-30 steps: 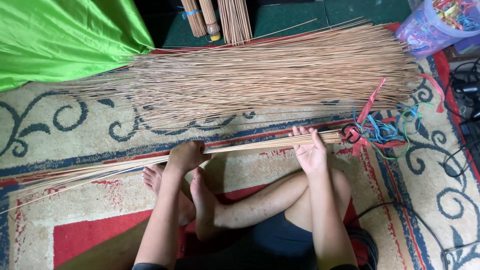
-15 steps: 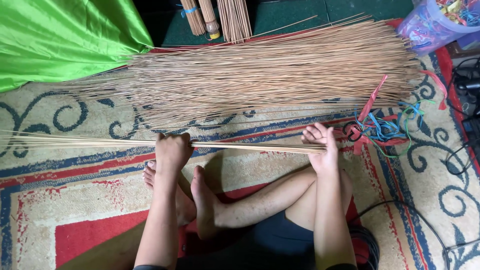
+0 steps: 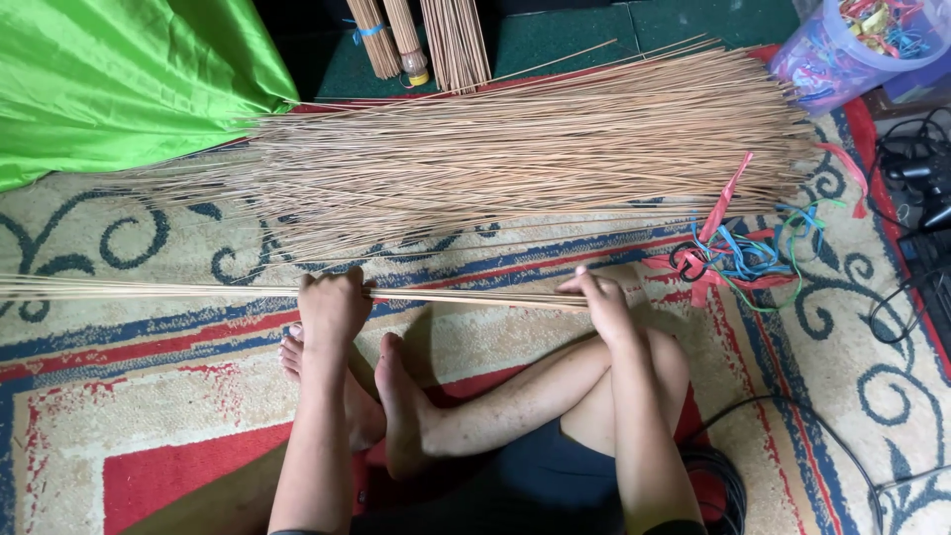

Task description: The person sits on a patterned rug and repeatedly picks up small bundles of thin bamboo sticks from a large pile, aligns them, and places them back down. The task involves sorting or organizing the sticks by hand without using any tools.

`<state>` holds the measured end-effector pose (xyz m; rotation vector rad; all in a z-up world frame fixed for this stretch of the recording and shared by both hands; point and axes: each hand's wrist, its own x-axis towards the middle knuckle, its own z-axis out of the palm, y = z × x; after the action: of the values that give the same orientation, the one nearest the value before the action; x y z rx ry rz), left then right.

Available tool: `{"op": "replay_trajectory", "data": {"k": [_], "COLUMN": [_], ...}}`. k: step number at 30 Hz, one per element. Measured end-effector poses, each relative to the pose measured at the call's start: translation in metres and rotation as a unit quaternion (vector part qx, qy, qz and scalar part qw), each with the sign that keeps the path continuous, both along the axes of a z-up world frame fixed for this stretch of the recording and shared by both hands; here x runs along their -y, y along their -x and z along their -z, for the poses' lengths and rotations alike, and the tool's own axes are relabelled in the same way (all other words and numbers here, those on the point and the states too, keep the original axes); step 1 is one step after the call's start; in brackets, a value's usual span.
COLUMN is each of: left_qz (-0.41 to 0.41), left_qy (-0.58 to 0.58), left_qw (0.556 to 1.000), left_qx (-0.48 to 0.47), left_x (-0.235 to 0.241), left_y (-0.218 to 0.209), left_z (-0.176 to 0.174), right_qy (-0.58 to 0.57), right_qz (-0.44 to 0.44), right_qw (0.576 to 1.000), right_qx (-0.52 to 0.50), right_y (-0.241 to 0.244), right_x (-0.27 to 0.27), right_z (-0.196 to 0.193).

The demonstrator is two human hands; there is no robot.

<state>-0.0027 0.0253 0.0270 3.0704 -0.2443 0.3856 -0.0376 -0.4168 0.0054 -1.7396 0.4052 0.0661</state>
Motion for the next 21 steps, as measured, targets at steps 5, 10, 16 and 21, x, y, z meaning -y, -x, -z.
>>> {"op": "replay_trajectory", "data": {"k": [5,10,16,21], "left_qz": [-0.041,-0.056,-0.051,-0.005], "left_qy": [-0.020,-0.013,-0.002,0.024], "left_qw": [0.997,0.997,0.998,0.999], "left_qx": [0.059,0.057,0.043,0.023], "left_x": [-0.023,-0.020,-0.007,0.011], "left_y": [-0.003,-0.002,-0.002,0.004], "left_z": [-0.001,0.007,0.005,-0.013], "right_qy": [0.268,0.425,0.408,0.495], "right_qz": [-0.180,-0.319,-0.254,-0.192], "right_qw": [0.938,0.846,0.866,0.840], "right_qx": [-0.125,-0.043,-0.135,-0.109], "right_y": [0.016,0.024,0.021,0.011], "right_x": [-0.053,-0.077,-0.082,-0.075], "right_z": [-0.054,-0.086,-0.110,-0.069]}}
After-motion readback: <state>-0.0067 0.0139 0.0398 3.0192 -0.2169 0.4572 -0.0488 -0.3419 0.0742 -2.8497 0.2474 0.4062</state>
